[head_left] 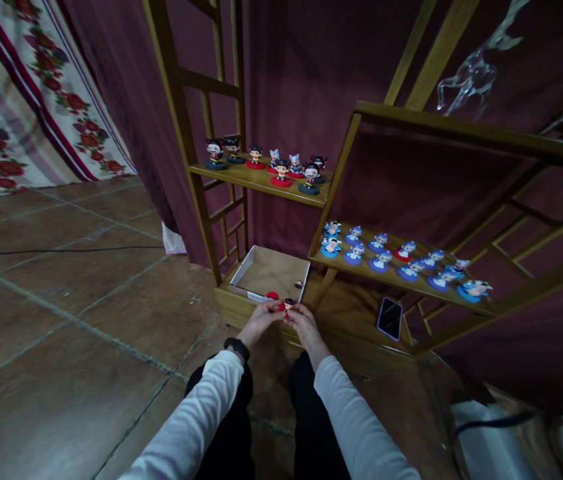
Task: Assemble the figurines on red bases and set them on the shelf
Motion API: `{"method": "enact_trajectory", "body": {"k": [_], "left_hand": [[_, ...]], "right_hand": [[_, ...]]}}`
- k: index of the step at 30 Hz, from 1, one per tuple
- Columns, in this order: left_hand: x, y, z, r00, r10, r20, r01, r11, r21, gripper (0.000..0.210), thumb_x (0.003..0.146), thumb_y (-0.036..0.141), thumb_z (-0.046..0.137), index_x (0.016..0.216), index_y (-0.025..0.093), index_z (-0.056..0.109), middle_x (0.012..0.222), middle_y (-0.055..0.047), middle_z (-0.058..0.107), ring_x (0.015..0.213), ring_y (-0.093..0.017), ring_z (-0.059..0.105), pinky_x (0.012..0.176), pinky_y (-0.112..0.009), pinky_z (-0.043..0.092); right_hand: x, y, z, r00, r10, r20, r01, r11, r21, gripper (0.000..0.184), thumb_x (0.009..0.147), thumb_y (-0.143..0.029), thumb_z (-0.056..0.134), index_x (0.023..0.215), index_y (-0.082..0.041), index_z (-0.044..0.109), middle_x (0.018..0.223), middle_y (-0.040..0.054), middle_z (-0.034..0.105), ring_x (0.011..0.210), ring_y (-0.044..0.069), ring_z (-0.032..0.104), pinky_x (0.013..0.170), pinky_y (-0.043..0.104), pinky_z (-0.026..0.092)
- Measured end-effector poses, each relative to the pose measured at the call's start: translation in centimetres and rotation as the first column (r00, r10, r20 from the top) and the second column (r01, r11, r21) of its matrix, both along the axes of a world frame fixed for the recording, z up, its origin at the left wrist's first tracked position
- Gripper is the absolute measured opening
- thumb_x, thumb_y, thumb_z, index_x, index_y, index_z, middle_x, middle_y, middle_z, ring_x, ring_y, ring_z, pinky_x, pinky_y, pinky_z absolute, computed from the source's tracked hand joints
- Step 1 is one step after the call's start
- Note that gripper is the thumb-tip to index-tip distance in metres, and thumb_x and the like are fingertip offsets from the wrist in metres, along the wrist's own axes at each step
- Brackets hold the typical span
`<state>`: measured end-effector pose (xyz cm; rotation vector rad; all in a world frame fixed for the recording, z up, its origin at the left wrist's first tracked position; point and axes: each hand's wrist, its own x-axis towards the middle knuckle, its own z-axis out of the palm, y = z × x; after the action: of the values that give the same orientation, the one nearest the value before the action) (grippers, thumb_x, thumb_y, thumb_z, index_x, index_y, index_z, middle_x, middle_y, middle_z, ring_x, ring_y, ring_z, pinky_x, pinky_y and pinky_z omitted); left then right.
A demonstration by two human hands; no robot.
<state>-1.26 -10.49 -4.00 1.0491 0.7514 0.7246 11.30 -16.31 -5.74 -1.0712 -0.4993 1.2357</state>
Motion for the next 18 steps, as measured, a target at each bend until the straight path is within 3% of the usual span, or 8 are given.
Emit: {"method": "enact_trajectory", "body": {"k": [3, 7, 11, 18], "left_hand": [[0.3, 0.0, -0.3, 0.997, -0.026, -0.075, 0.041, 0.977, 0.208, 0.027, 0.061, 0.014, 0.072, 0.088, 0.014, 0.069, 0.074, -0.002, 0.067, 0.066, -0.013, 0.058, 0.066, -0.022, 0.044], [0.1, -0.1, -0.3, 0.984, -0.001, -0.18, 0.084, 0.887, 0.454, 0.017, 0.065, 0.015, 0.068, 0.082, 0.018, 0.069, 0.076, -0.003, 0.066, 0.069, -0.015, 0.057, 0.068, -0.022, 0.043], [-0.2, -0.4, 0.2, 0.953, 0.089, -0.29, 0.1, 0.81, 0.578, 0.02, 0.066, 0.016, 0.067, 0.086, 0.019, 0.069, 0.081, -0.004, 0.064, 0.073, -0.016, 0.057, 0.073, -0.023, 0.043], [-0.5, -0.7, 0.7, 0.846, 0.146, -0.513, 0.297, 0.669, 0.681, 0.03, 0.078, 0.021, 0.056, 0.107, 0.018, 0.061, 0.098, -0.006, 0.064, 0.088, -0.018, 0.059, 0.082, -0.027, 0.044]], "right_hand": [[0.1, 0.1, 0.0, 1.0, -0.022, 0.022, 0.022, 1.0, 0.011, 0.03, 0.055, -0.026, 0.075, 0.082, -0.021, 0.063, 0.083, 0.0002, 0.07, 0.072, 0.015, 0.065, 0.065, 0.027, 0.053], [0.2, 0.1, 0.0, 0.999, -0.02, 0.034, 0.02, 1.0, 0.001, 0.031, 0.055, -0.024, 0.075, 0.085, -0.022, 0.063, 0.084, 0.0005, 0.07, 0.075, 0.015, 0.065, 0.067, 0.027, 0.052], [0.2, 0.1, 0.0, 0.999, -0.004, 0.042, 0.004, 1.0, -0.003, 0.03, 0.056, -0.024, 0.074, 0.083, -0.021, 0.064, 0.083, 0.0006, 0.07, 0.076, 0.015, 0.064, 0.068, 0.027, 0.053], [0.0, -0.1, 0.1, 1.0, 0.0, 0.015, 0.0, 1.0, -0.016, 0.03, 0.056, -0.023, 0.073, 0.084, -0.021, 0.064, 0.082, -0.0007, 0.07, 0.075, 0.014, 0.064, 0.071, 0.027, 0.052]]}}
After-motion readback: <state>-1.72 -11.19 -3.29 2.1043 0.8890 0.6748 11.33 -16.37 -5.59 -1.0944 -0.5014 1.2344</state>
